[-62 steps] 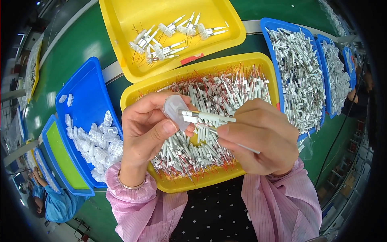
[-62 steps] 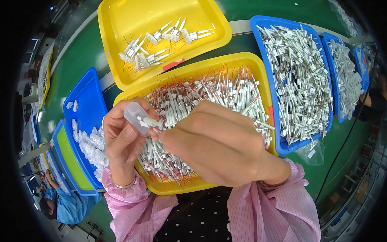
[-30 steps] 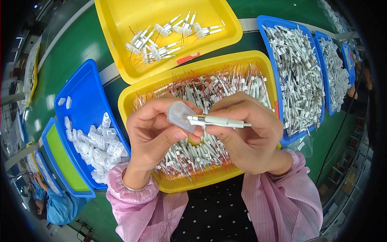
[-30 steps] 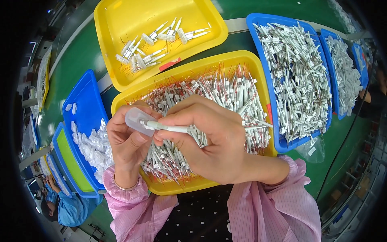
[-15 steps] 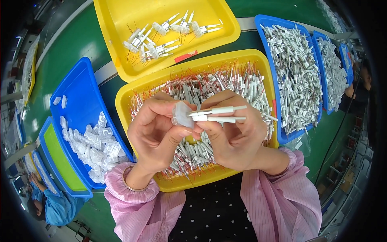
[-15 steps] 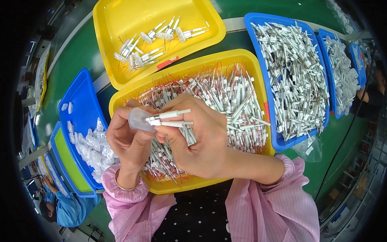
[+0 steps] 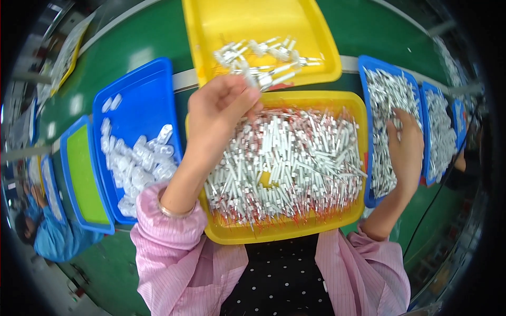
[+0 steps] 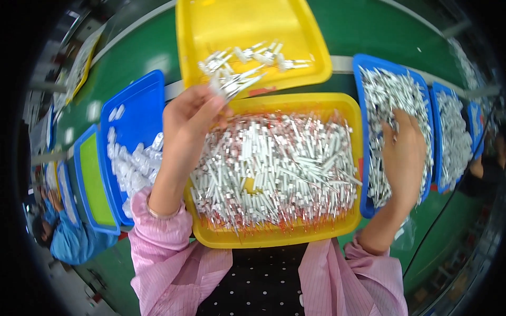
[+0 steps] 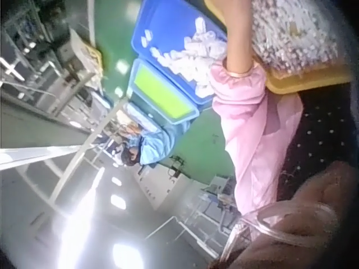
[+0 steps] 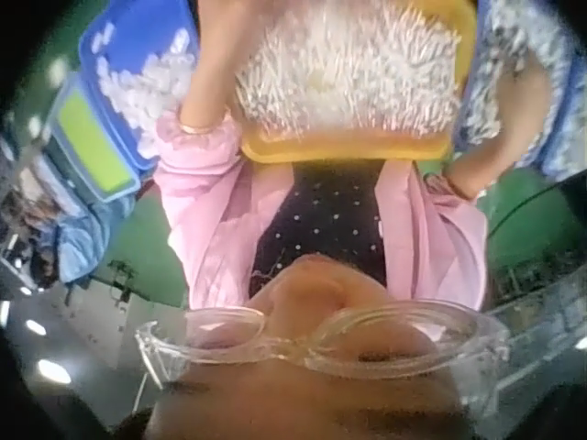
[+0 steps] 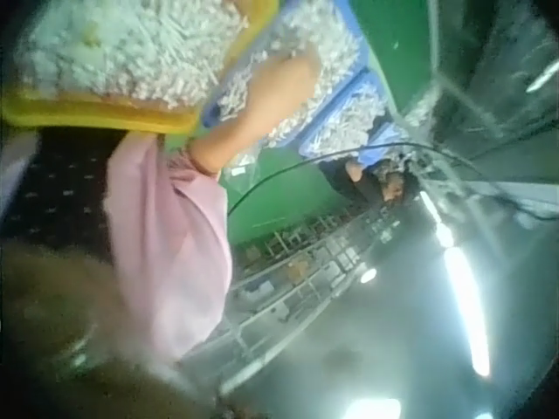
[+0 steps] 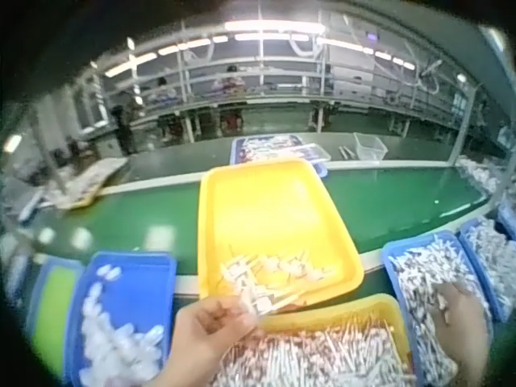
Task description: The person assembles metal pins into small transparent plastic housings by hand at a factory workbench.
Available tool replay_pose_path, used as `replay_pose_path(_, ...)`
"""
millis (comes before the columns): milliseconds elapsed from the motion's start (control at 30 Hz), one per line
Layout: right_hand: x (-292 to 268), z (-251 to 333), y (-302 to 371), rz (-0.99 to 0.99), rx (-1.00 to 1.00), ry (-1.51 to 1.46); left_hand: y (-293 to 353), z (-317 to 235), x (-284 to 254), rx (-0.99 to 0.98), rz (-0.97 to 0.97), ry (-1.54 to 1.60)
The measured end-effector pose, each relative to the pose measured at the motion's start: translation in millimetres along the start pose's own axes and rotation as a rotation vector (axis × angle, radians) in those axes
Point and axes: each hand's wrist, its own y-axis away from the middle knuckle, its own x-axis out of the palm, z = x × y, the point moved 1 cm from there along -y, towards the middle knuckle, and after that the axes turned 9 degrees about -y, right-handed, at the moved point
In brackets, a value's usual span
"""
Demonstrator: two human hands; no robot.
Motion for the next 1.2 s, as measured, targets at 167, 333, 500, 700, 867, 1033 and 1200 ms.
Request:
replay_pose_path(167, 25.1, -57.2, 20.5, 0.136, 0.019, 0.250, -52.2, 9.9, -8.5, 0.096, -0.318, -0.460)
replay_pose_path(333, 30.4, -67.9, 5.9, 0.046, 0.097, -0.048, -53.6, -0.1, -21.5, 0.233, -0.385, -0.966)
replay_pose_path(500, 14.1, -71.5, 13.0, -0.114, 0.200, -0.127, -37.5, -50.2, -74.4, 0.153, -0.611, -1.863)
replay_pose_path(700, -7.6, -77.0, 14.4, -0.248, -0.035, -0.175, -32.2, -21.8, -218.6, -0.289, -0.434, -2.045)
replay_pose_path(867, -21.8, -93.9, 19.3, -0.464, 0.133, -0.636, -23.5, -19.5, -227.3, -0.094, -0.506, -1.979)
replay_pose_path(1033, -26.0, 4.8, 14.5, -0.284, -0.010, -1.254, -15.5, -49.6, -154.1, 0.127, -0.413, -1.369)
replay_pose_path(1200, -23.3, 79.2, 18.3, 0.000, 0.062, -1.589, 3.9, -55.4, -49.1, 0.148, -0.096, -0.399)
